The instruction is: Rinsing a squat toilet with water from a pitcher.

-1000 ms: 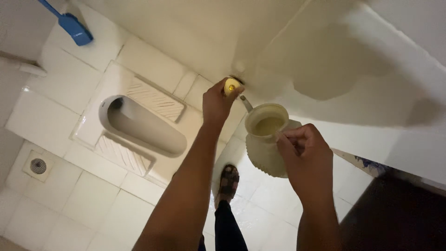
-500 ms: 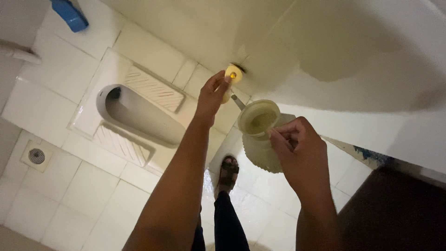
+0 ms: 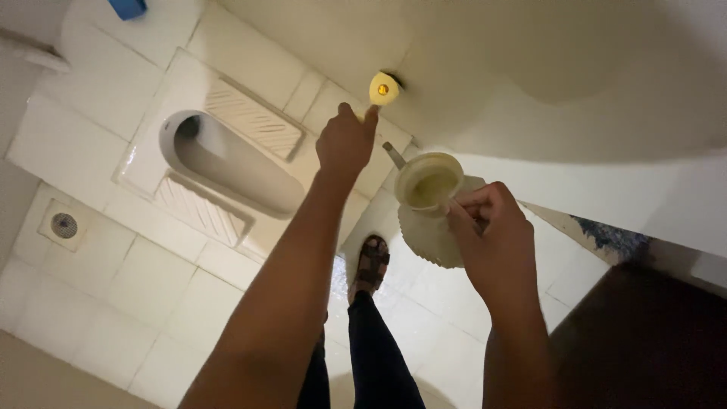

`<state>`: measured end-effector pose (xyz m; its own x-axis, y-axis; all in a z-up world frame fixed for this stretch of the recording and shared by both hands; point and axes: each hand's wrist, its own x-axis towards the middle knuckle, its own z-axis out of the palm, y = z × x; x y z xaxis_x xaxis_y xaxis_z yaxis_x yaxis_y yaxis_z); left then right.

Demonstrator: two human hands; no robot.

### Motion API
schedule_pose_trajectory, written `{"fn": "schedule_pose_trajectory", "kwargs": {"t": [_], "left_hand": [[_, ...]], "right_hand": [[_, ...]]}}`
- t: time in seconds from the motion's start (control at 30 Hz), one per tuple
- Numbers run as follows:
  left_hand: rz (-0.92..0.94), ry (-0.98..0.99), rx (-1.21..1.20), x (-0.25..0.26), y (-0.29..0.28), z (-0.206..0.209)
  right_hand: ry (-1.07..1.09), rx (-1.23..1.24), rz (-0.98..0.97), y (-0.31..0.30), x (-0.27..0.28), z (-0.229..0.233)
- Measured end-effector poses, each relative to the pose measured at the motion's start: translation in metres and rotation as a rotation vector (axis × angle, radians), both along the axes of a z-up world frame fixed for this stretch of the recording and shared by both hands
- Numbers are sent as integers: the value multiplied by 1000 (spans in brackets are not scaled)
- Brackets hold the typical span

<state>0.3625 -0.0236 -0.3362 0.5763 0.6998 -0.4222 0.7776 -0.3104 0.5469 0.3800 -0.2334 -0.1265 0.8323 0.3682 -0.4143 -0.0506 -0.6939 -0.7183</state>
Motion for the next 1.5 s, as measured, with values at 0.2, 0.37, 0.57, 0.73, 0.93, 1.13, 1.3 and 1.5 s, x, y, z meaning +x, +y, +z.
{"fn": "schedule_pose_trajectory", "kwargs": {"t": [0.2, 0.37, 0.57, 0.73, 0.93, 1.13, 1.3, 1.5], "left_hand": [[-113, -41, -57, -21, 3, -14], [-564, 174, -126, -92, -3, -47], [-361, 190, -96, -215, -1, -36], [-334, 189, -123, -295, 25, -42], [-671, 202, 253, -389, 53, -44], [-775, 282, 327, -479, 84, 3], [-762, 223, 286, -541, 103, 10], [-709, 265, 339, -586, 105, 9]], "right_hand": [[-11, -124, 60, -16, -2, -8], [-14, -111, 29, -22, -11, -8], [-25, -281, 154, -32, -28, -64], [-55, -213, 214, -49, -72, -138], [-112, -334, 271, -75, -146, -232], [-115, -464, 354, -96, -246, -318], [-74, -689, 548, -111, -308, -381], [98, -726, 509, -43, -388, -366]]}}
